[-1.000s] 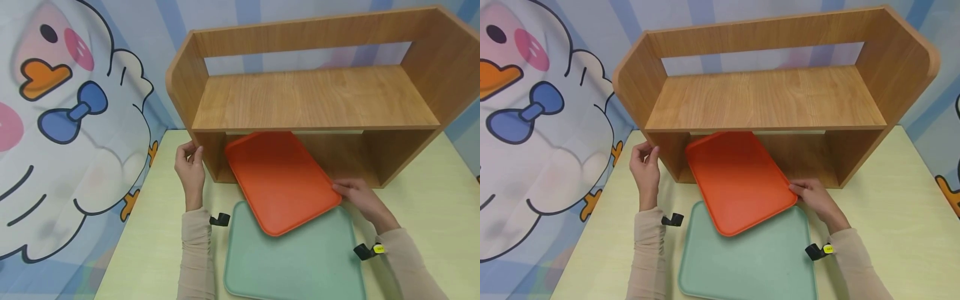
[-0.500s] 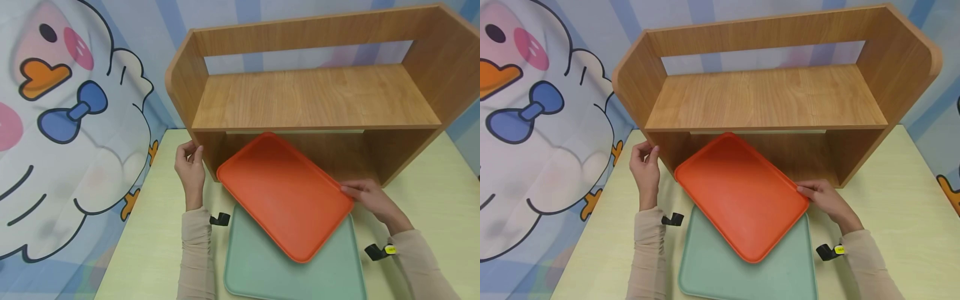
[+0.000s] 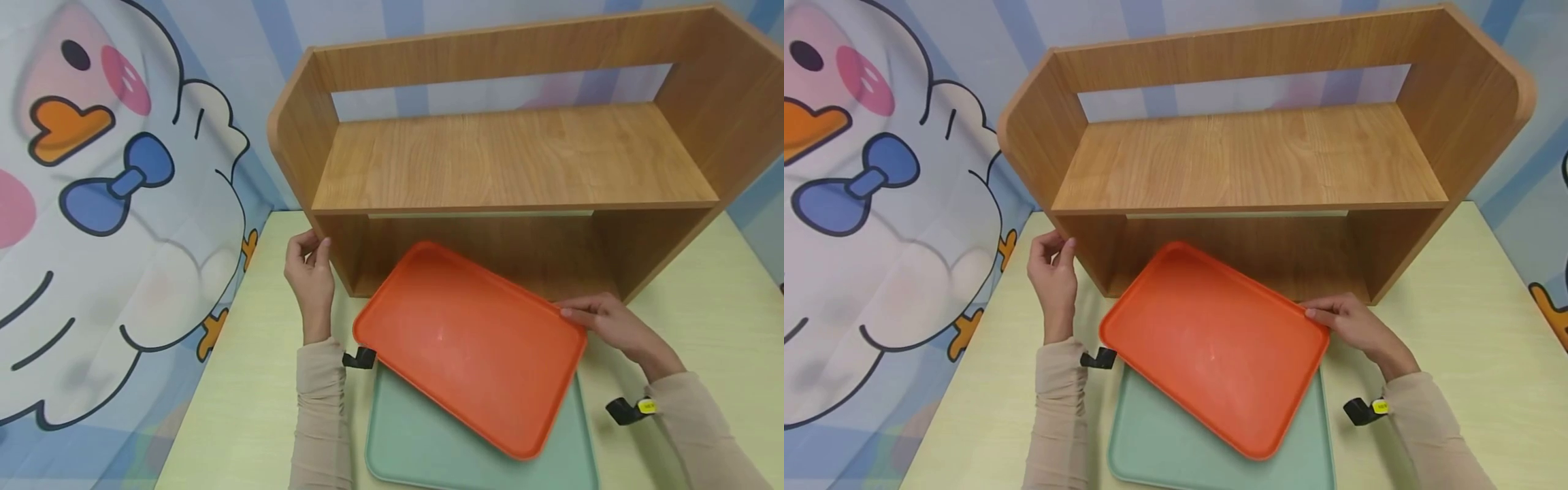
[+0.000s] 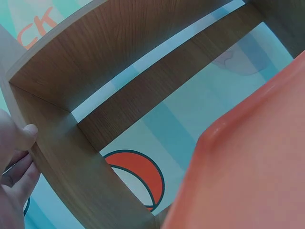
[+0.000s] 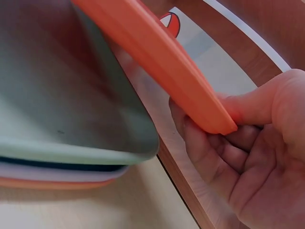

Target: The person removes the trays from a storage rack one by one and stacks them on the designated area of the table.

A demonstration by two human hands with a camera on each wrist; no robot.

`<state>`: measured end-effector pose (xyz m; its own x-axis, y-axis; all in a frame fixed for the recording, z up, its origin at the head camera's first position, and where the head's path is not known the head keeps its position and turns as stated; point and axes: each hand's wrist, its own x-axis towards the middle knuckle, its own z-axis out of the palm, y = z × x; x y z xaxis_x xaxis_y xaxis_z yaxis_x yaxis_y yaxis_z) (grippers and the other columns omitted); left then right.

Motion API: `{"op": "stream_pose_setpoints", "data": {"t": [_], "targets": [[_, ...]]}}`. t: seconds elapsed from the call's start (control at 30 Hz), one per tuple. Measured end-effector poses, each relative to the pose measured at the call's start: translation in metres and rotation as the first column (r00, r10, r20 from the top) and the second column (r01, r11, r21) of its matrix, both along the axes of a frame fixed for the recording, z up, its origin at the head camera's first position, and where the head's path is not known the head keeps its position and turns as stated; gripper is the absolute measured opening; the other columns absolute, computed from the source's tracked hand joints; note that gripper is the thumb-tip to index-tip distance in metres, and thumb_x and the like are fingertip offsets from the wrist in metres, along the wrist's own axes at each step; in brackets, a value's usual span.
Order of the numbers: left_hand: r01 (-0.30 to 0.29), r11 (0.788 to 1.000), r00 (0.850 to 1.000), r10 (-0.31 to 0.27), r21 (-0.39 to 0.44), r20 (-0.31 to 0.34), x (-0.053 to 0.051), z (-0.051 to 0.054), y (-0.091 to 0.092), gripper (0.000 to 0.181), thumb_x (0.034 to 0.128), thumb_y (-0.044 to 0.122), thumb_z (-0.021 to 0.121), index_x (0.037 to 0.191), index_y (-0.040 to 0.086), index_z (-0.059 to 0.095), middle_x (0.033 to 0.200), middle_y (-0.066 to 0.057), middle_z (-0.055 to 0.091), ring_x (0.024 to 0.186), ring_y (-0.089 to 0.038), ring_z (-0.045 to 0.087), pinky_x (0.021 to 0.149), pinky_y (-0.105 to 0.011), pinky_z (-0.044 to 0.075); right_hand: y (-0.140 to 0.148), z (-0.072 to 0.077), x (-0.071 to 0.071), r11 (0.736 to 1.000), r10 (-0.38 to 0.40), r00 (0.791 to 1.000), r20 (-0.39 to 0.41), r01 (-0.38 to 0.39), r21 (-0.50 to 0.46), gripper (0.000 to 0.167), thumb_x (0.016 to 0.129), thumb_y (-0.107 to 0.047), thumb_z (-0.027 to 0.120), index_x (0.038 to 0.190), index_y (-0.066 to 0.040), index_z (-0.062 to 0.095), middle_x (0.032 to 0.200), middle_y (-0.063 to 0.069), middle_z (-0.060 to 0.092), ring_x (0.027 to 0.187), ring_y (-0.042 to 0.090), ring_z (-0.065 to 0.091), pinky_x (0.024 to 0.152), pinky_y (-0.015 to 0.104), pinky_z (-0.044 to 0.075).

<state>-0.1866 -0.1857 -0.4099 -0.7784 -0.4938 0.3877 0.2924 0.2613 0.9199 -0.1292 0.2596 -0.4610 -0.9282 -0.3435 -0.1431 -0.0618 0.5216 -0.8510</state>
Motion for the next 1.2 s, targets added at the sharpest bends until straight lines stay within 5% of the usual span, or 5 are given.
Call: {"op": "stream_pose_setpoints", "data": {"t": [0.37, 1.2], "targets": [[-0.005, 1.0, 1.0, 0.005, 0.003, 0.013, -0.001, -0.001, 0.0, 0.022, 0.0915, 0.01, 0.063, 0.112, 0.003, 0.058, 0.106, -0.007, 0.06, 0.099, -0.012, 0.057, 0.092, -0.027, 0.052, -0.002, 0.005, -0.003, 0.996, 0.068, 0.995, 0.077, -0.072, 0.047, 0.034, 0.097, -0.028, 0.054, 0.119, -0.005, 0.067, 0.111, 0.009, 0.07, 0.092, 0.011, 0.061, 0.083, 0.033, 0.049], [-0.004, 1.0, 1.0, 0.005, -0.004, 0.023, 0.0, -0.001, 0.0, 0.023, 0.0921, 0.013, 0.063, 0.113, 0.004, 0.058, 0.108, -0.007, 0.06, 0.1, -0.014, 0.057, 0.092, -0.028, 0.052, -0.011, 0.0, -0.012, 0.952, 0.306, 0.952, -0.024, -0.305, 0.027, 0.022, 0.095, -0.016, 0.057, 0.111, -0.01, 0.072, 0.102, 0.001, 0.072, 0.09, 0.002, 0.062, 0.079, 0.019, 0.05]]}}
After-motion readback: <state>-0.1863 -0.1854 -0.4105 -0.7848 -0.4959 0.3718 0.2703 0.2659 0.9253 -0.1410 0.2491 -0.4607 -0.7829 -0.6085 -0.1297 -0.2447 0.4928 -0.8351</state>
